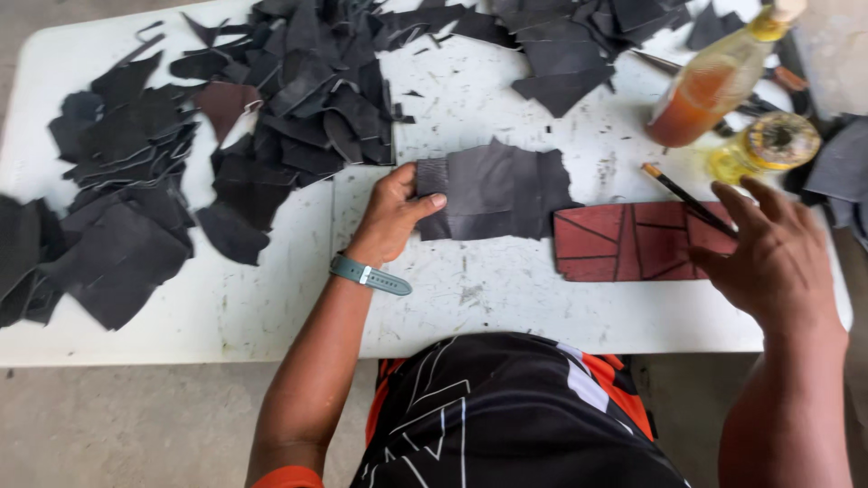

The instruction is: The person places a red patterned template on a stack of black leather pieces and uses a pencil to trace lines onto the leather. The person repeatedly lifts the template, selects new leather pieces from a pile, and repeats the tracing process.

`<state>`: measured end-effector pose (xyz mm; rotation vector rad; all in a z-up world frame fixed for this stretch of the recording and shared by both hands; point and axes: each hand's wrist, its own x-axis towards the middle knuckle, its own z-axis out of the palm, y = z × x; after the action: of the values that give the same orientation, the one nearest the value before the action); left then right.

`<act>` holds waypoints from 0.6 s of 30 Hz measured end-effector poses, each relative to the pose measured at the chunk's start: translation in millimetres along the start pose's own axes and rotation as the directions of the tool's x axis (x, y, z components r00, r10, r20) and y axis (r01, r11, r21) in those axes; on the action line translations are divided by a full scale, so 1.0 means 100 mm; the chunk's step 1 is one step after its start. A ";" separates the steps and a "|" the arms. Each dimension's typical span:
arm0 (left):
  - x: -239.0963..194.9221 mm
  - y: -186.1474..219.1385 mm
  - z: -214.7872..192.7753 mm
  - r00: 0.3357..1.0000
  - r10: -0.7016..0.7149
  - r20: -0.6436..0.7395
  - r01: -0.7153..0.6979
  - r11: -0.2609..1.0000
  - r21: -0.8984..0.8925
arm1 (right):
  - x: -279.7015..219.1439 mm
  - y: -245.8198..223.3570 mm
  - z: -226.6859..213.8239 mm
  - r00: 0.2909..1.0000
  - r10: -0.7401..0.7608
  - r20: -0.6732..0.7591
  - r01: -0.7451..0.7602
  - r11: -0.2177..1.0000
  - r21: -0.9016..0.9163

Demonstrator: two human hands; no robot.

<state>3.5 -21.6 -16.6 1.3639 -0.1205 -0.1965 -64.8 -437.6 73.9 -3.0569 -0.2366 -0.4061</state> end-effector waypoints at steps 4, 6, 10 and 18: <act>0.00 -0.06 0.02 0.999 -0.028 0.020 0.028 0.999 -0.028 | 0.22 -0.44 -0.03 0.989 -0.103 -0.107 0.146 0.790 0.595; 0.04 0.00 0.02 0.999 -0.012 0.052 0.013 1.000 -0.022 | 0.52 -0.78 0.09 0.943 -0.266 -0.199 0.331 0.705 0.627; 0.13 0.12 0.05 0.999 -0.019 0.046 0.016 0.999 0.049 | 1.28 -1.44 0.41 0.815 -0.523 -0.251 0.569 0.635 0.523; 0.19 -0.17 0.02 0.978 0.159 -0.134 -0.152 0.987 0.059 | 1.49 -1.69 0.93 0.865 -0.422 0.271 -0.050 0.465 0.884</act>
<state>20.2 -30.4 -33.2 1.4051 -0.1157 0.0334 74.5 -242.5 28.0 -2.0029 -0.5997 0.3864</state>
